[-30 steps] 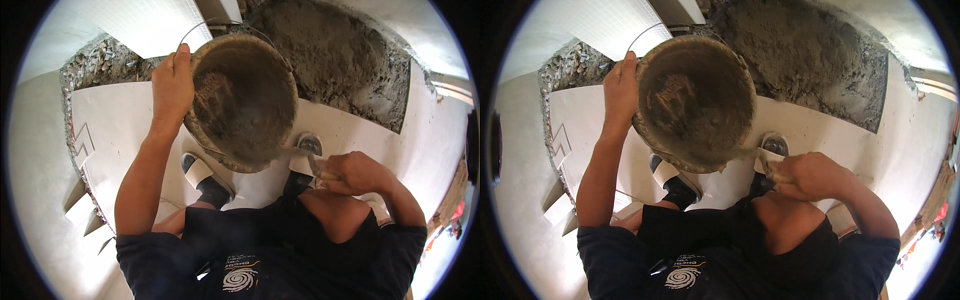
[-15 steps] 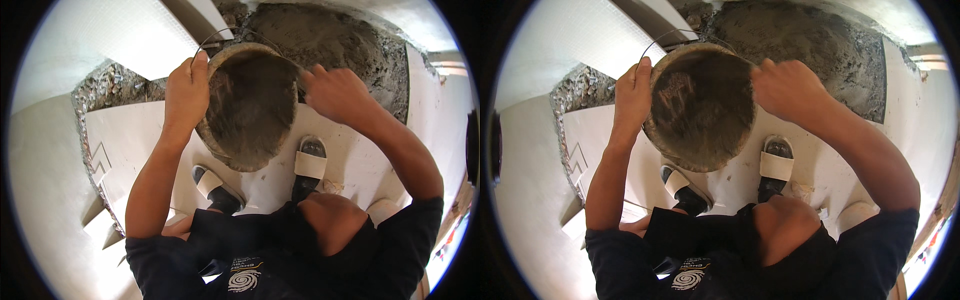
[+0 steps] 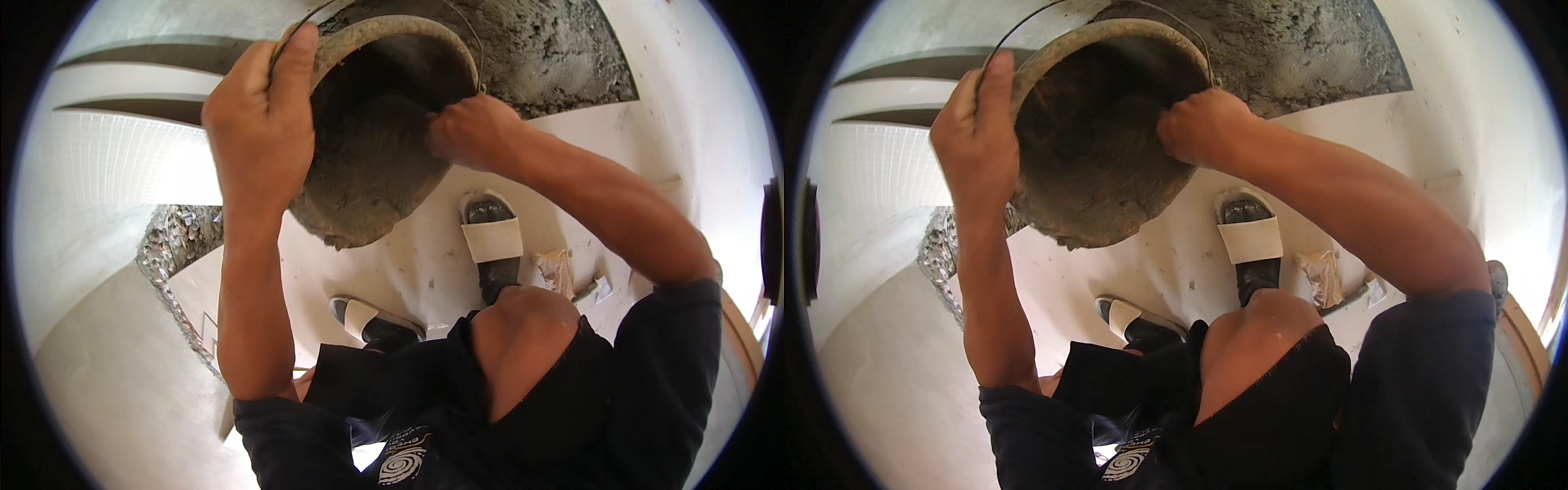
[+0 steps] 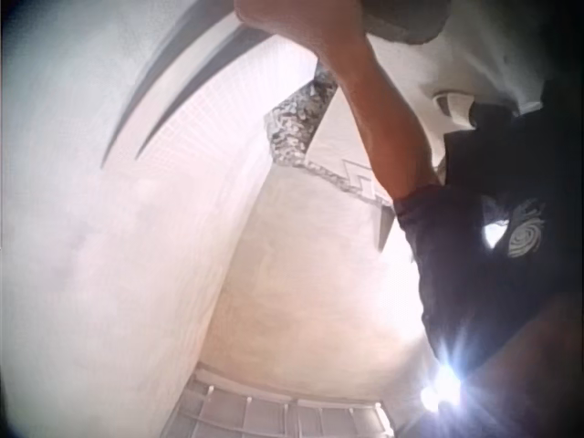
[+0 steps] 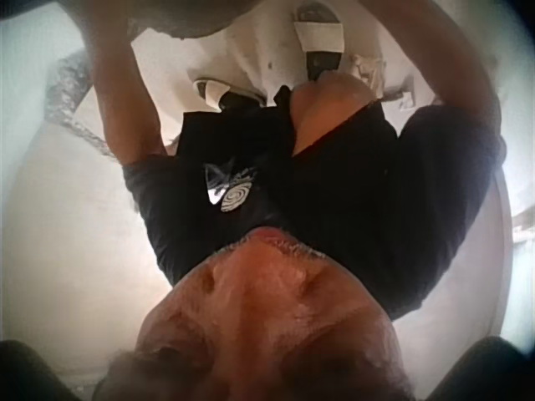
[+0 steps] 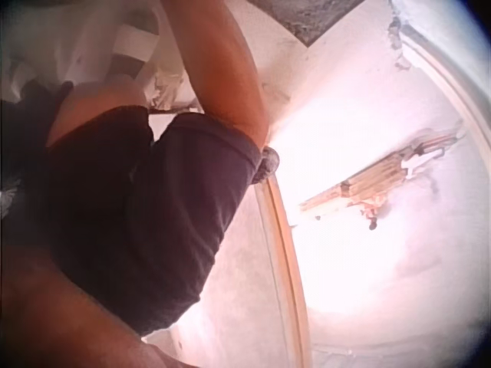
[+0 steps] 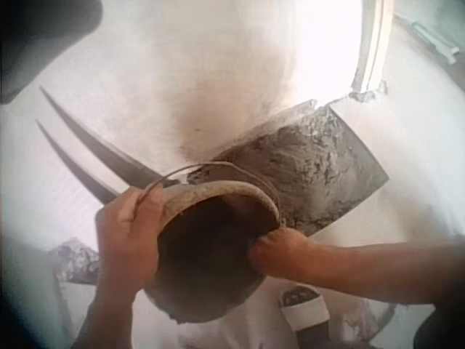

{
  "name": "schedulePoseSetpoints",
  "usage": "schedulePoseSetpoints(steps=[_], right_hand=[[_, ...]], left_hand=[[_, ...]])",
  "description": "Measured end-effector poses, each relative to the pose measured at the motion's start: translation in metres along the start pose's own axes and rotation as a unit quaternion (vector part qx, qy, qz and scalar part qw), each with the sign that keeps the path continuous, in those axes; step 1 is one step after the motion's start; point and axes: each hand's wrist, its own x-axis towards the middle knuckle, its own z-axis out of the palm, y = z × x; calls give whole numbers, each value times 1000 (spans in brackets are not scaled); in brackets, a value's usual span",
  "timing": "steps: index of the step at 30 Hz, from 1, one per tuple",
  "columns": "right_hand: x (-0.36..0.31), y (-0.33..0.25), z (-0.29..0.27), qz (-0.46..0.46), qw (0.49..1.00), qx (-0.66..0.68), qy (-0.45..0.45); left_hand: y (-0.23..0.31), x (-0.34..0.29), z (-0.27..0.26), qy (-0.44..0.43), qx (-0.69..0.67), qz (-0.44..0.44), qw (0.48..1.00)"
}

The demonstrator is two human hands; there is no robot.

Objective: The person uses a hammer to break up hardened cement on a floor, then scoops fresh cement from a bucket with a trowel and spreads it into the prepared area. The person levels the surface with the trowel.

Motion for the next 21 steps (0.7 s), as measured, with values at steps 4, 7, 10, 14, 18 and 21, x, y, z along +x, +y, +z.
schedulePoseSetpoints(steps=[4, 7, 10, 14, 18, 21], right_hand=[[-8, -23, 19, 6, 978, 211, -8], [-5, -45, 26, -7, 921, 385, 52], [-8, -48, 18, -14, 862, 506, 26], [-39, -19, -8, 44, 813, 577, -68], [-96, 33, -27, 123, 793, 593, 63], [-119, 70, -33, 249, 847, 432, 184]], left_hand=[[-5, -11, -21, 48, -12, -39, 998], [-22, -15, -31, 124, -41, -55, 990], [-44, -12, -34, 152, -42, -86, 984], [-79, 8, -25, 185, -106, -117, 970], [-101, 23, -21, 208, -156, -160, 952], [-103, 30, -20, 202, -167, -175, 949]])
